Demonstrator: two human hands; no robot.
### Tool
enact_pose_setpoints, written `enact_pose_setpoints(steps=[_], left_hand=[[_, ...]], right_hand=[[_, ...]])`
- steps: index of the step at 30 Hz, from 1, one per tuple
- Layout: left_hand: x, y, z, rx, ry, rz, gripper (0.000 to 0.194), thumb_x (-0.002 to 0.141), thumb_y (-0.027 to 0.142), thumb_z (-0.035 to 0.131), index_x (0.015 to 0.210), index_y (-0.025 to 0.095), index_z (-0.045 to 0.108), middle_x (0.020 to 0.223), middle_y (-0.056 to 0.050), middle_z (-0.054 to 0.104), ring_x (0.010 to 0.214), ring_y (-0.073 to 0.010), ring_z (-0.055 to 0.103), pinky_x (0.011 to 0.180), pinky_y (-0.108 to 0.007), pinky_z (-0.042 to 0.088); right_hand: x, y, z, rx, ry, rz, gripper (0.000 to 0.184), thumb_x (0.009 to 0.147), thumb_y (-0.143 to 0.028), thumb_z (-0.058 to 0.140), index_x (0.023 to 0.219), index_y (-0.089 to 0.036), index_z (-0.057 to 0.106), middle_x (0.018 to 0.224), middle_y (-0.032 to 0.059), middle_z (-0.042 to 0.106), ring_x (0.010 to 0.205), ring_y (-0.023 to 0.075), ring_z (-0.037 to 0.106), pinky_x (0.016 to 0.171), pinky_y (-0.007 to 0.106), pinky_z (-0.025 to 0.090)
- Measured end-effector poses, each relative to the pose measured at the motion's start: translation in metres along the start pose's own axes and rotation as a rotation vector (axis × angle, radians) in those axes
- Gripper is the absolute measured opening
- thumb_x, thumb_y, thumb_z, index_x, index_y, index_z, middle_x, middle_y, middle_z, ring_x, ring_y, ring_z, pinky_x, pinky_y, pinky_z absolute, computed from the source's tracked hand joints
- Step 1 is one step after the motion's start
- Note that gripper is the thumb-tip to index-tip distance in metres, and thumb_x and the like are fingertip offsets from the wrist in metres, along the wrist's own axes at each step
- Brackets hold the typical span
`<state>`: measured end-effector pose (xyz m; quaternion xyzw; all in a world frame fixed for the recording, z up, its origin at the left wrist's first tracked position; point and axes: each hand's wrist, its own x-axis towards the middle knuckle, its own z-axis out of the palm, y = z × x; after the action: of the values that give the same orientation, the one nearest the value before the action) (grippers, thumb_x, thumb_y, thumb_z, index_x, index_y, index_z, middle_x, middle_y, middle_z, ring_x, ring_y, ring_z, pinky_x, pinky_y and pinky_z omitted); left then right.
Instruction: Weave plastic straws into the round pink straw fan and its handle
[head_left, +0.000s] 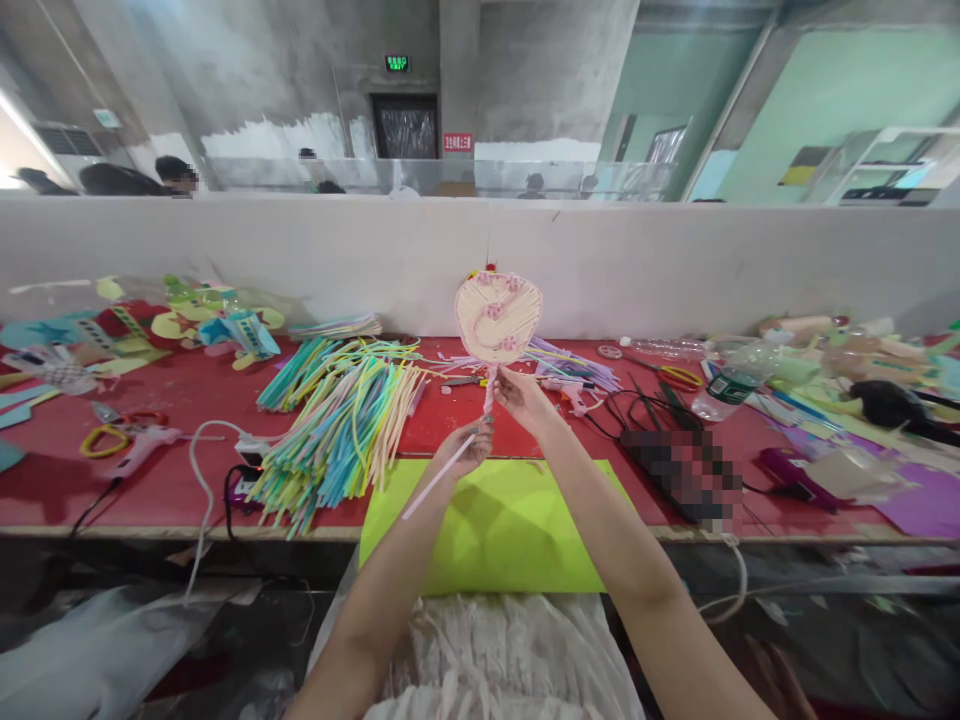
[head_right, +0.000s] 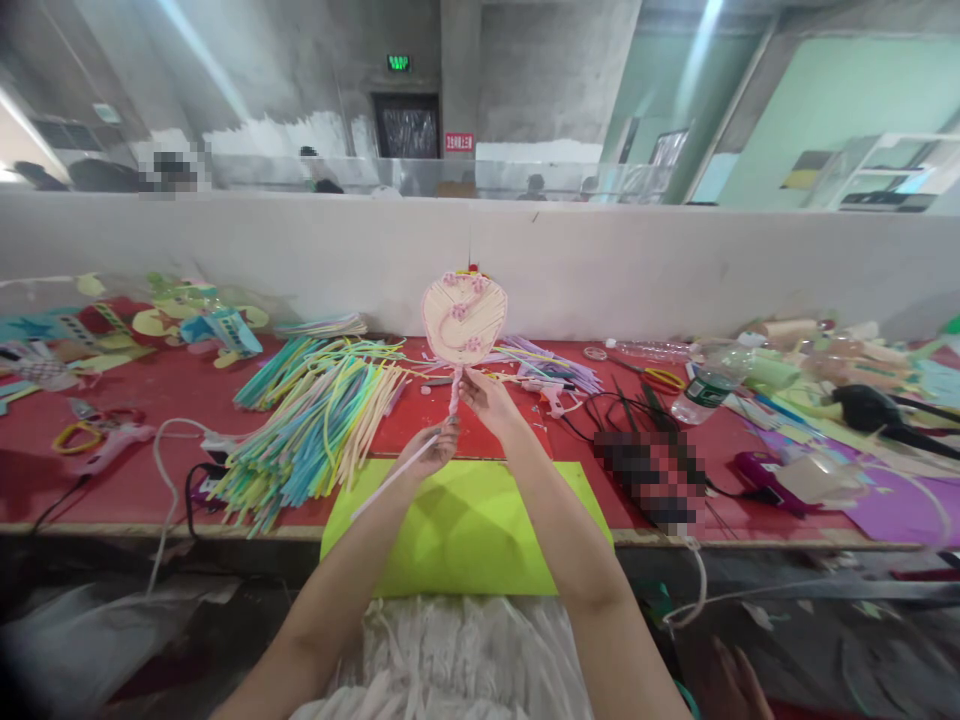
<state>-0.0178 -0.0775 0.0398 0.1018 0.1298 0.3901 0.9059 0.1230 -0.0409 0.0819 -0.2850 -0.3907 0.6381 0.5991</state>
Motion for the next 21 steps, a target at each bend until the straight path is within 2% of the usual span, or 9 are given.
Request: enact_pose_setpoints(steps=[10, 16, 21], left_hand=[[-0.002, -0.001, -0.005, 0.016, 0.023, -0.060, 0.019, 0.077, -0.001, 0.032, 0.077, 0.011, 0.046, 0.055, 0.004, 0.033, 0.038, -0.0003, 0.031, 0.038, -0.010, 0.028], [-0.001, -0.003, -0.008, -0.018, -0.037, -0.128, 0.014, 0.079, 0.001, 0.033, 0.077, 0.010, 0.044, 0.052, 0.005, 0.030, 0.037, 0.0001, 0.032, 0.038, -0.008, 0.027], [-0.001, -0.004, -0.008, -0.027, -0.060, -0.158, 0.013, 0.080, 0.004, 0.034, 0.075, 0.010, 0.044, 0.052, 0.006, 0.028, 0.036, 0.0000, 0.030, 0.035, -0.008, 0.026]], right_hand=[[0.000, -0.013, -0.005, -0.213, -0.008, -0.018, 0.019, 0.057, -0.031, 0.072, 0.068, -0.016, 0.066, 0.065, -0.0014, 0.062, 0.057, 0.0058, 0.053, 0.060, 0.018, 0.046], [0.000, -0.014, -0.011, -0.190, -0.074, 0.030, 0.020, 0.059, -0.031, 0.072, 0.069, -0.016, 0.066, 0.065, -0.0020, 0.059, 0.058, 0.0048, 0.052, 0.061, 0.017, 0.046], [-0.001, -0.012, -0.015, -0.141, -0.185, 0.065, 0.020, 0.063, -0.033, 0.069, 0.071, -0.016, 0.063, 0.072, -0.0019, 0.058, 0.060, 0.0039, 0.051, 0.056, 0.014, 0.043]])
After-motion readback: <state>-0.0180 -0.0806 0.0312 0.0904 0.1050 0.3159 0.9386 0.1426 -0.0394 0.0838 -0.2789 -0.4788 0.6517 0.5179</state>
